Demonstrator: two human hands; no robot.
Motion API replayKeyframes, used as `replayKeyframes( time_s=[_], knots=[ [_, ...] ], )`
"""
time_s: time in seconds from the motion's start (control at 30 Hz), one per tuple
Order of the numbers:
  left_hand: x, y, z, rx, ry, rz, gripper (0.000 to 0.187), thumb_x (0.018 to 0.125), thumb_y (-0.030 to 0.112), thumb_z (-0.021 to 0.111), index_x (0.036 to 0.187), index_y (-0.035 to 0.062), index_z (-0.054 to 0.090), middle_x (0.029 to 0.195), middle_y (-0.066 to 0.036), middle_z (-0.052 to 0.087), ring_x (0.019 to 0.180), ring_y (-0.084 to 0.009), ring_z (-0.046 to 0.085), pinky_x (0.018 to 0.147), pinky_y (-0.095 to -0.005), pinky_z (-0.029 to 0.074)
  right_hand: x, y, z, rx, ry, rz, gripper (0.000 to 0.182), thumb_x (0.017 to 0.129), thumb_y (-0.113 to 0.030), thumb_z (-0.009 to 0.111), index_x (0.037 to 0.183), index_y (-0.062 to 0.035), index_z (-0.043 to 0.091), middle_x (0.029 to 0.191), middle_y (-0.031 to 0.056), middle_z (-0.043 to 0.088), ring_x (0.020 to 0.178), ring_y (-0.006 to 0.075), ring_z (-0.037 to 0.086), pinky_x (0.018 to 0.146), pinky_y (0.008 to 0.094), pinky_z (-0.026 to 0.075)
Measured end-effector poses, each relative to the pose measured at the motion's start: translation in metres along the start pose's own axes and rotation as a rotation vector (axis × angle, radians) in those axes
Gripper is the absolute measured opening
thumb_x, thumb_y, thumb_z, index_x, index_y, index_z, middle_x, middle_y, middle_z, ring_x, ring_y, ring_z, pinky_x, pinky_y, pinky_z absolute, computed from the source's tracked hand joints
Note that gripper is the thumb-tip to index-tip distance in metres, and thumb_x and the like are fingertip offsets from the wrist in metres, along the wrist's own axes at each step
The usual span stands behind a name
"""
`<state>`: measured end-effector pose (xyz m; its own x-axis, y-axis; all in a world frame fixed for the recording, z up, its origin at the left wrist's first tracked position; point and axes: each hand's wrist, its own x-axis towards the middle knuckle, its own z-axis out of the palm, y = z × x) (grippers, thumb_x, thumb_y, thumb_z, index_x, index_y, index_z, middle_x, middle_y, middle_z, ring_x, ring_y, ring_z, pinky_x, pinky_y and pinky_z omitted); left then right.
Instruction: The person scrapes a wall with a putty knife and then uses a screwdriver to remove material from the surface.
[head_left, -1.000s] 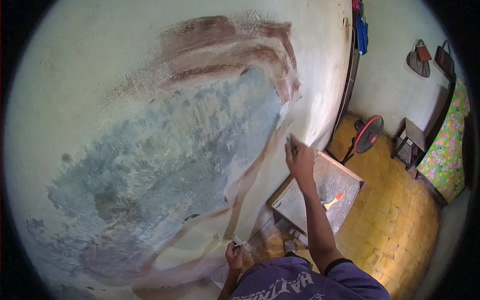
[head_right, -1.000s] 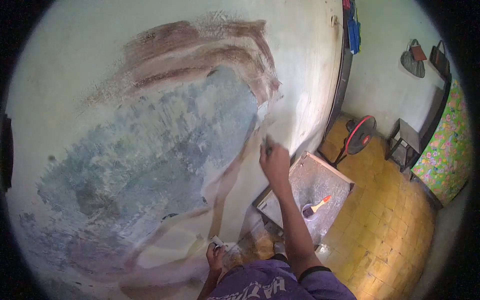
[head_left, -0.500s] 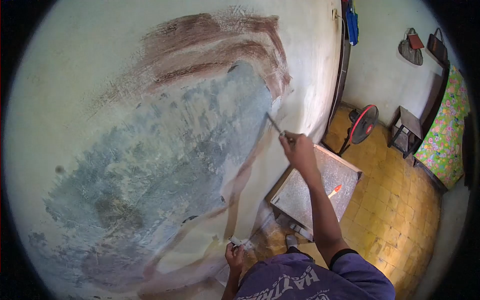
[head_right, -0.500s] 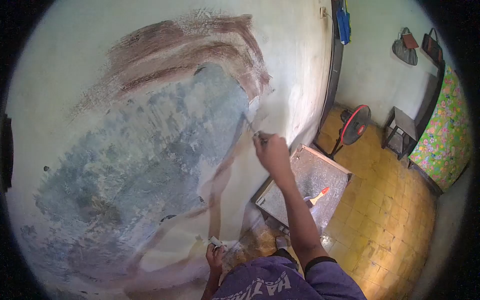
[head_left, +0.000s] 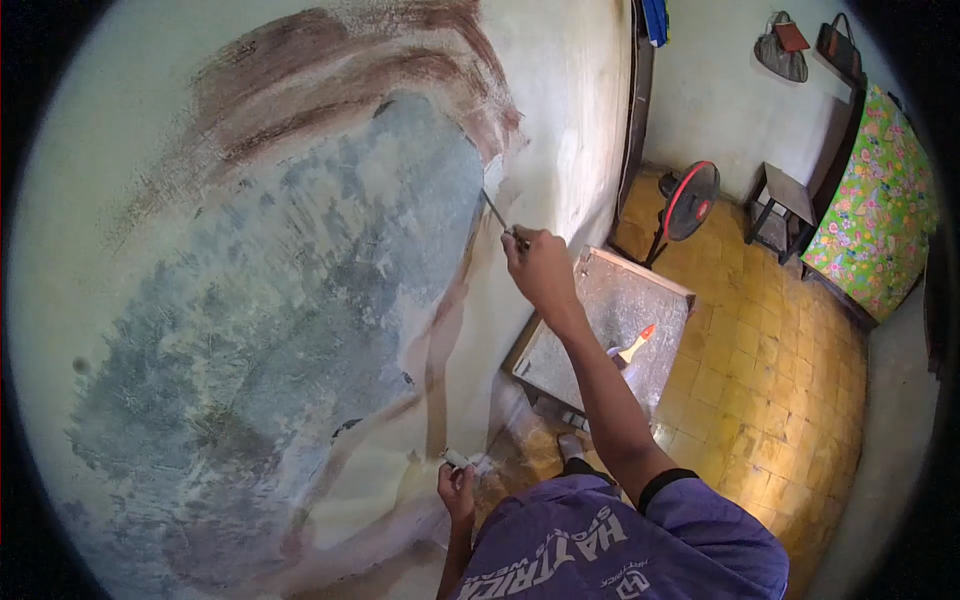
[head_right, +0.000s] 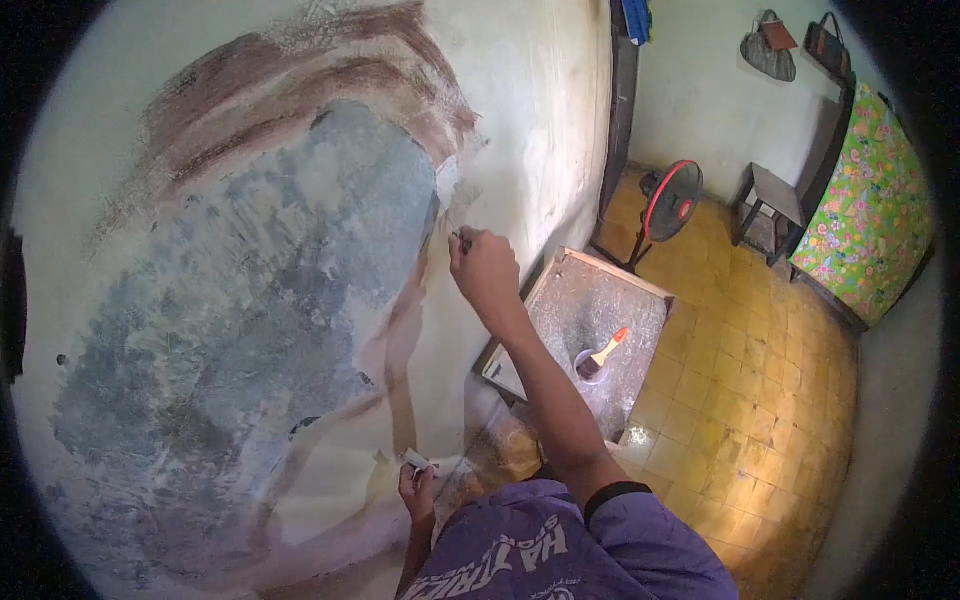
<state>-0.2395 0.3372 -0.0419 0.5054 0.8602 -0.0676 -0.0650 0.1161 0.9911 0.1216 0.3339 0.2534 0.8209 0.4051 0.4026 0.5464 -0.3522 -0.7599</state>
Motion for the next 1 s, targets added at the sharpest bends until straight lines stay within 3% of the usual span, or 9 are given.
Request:
replayKeyframes(
  time_s=[0.17, 0.27, 0.3, 0.57, 0.67, 0.77, 1.0],
  knots=[
    [-0.004, -0.019, -0.008, -0.005, 0.015, -0.041, 0.030, 0.090, 0.003, 0.064, 0.118, -0.0011, 0.055, 0.110, -0.008, 0.061, 0.094, -0.0177, 0.061, 0.083, -0.0316, 0.050, -0.008, -0.006, -0.008, 0.024, -0.013, -0.045, 0.023, 0.090, -0.023, 0.062, 0.089, -0.0020, 0.071, 0.074, 0.0254, 0.065, 0.074, 0.0443, 0.066, 0.067, 0.0494, 0.054],
    [-0.007, 0.003, 0.000, -0.005, -0.012, -0.031, 0.030, 0.090, 0.004, 0.063, 0.118, -0.0009, 0.054, 0.111, -0.009, 0.061, 0.096, -0.0177, 0.061, 0.082, -0.0317, 0.050, 0.002, -0.004, -0.003, -0.008, 0.063, 0.015, 0.024, 0.090, -0.023, 0.062, 0.089, -0.0013, 0.071, 0.074, 0.0253, 0.066, 0.074, 0.0446, 0.066, 0.068, 0.0494, 0.054],
    [-0.011, -0.001, -0.003, 0.017, -0.012, -0.041, 0.029, 0.091, 0.004, 0.063, 0.118, -0.0008, 0.054, 0.110, -0.009, 0.061, 0.096, -0.0177, 0.061, 0.082, -0.0319, 0.050, 0.006, -0.005, -0.010, 0.016, -0.009, 0.049, 0.024, 0.090, -0.023, 0.062, 0.089, -0.0014, 0.071, 0.076, 0.0249, 0.067, 0.073, 0.0448, 0.066, 0.069, 0.0496, 0.055],
    [-0.011, 0.016, 0.007, -0.026, -0.047, -0.030, 0.027, 0.092, 0.005, 0.063, 0.117, -0.0005, 0.054, 0.106, -0.009, 0.060, 0.096, -0.0187, 0.062, 0.085, -0.0335, 0.050, 0.001, 0.000, 0.002, -0.021, 0.037, 0.047, 0.025, 0.090, -0.025, 0.063, 0.089, -0.0025, 0.072, 0.076, 0.0245, 0.067, 0.073, 0.0438, 0.066, 0.069, 0.0495, 0.055],
    [-0.009, -0.008, -0.001, 0.005, -0.060, -0.024, 0.027, 0.092, 0.005, 0.063, 0.116, -0.0005, 0.054, 0.107, -0.009, 0.060, 0.098, -0.0188, 0.061, 0.085, -0.0338, 0.050, 0.002, 0.005, 0.000, 0.029, 0.009, 0.015, 0.025, 0.090, -0.026, 0.063, 0.090, -0.0030, 0.073, 0.076, 0.0258, 0.067, 0.074, 0.0443, 0.066, 0.070, 0.0494, 0.055],
    [-0.010, -0.003, 0.005, -0.050, -0.022, -0.061, 0.028, 0.091, 0.004, 0.067, 0.116, 0.0006, 0.054, 0.104, -0.006, 0.060, 0.095, -0.0148, 0.060, 0.083, -0.0298, 0.049, 0.005, -0.004, -0.001, -0.005, 0.037, 0.041, 0.026, 0.091, -0.027, 0.063, 0.094, -0.0039, 0.074, 0.078, 0.0268, 0.067, 0.077, 0.0442, 0.067, 0.071, 0.0492, 0.056],
    [-0.011, 0.002, 0.006, -0.054, -0.044, -0.069, 0.029, 0.090, 0.003, 0.067, 0.115, -0.0002, 0.054, 0.103, -0.006, 0.060, 0.095, -0.0155, 0.061, 0.082, -0.0299, 0.050, -0.009, -0.008, 0.000, -0.045, -0.010, 0.046, 0.027, 0.092, -0.028, 0.061, 0.092, -0.0026, 0.072, 0.080, 0.0259, 0.067, 0.079, 0.0439, 0.067, 0.072, 0.0506, 0.055]
  ],
)
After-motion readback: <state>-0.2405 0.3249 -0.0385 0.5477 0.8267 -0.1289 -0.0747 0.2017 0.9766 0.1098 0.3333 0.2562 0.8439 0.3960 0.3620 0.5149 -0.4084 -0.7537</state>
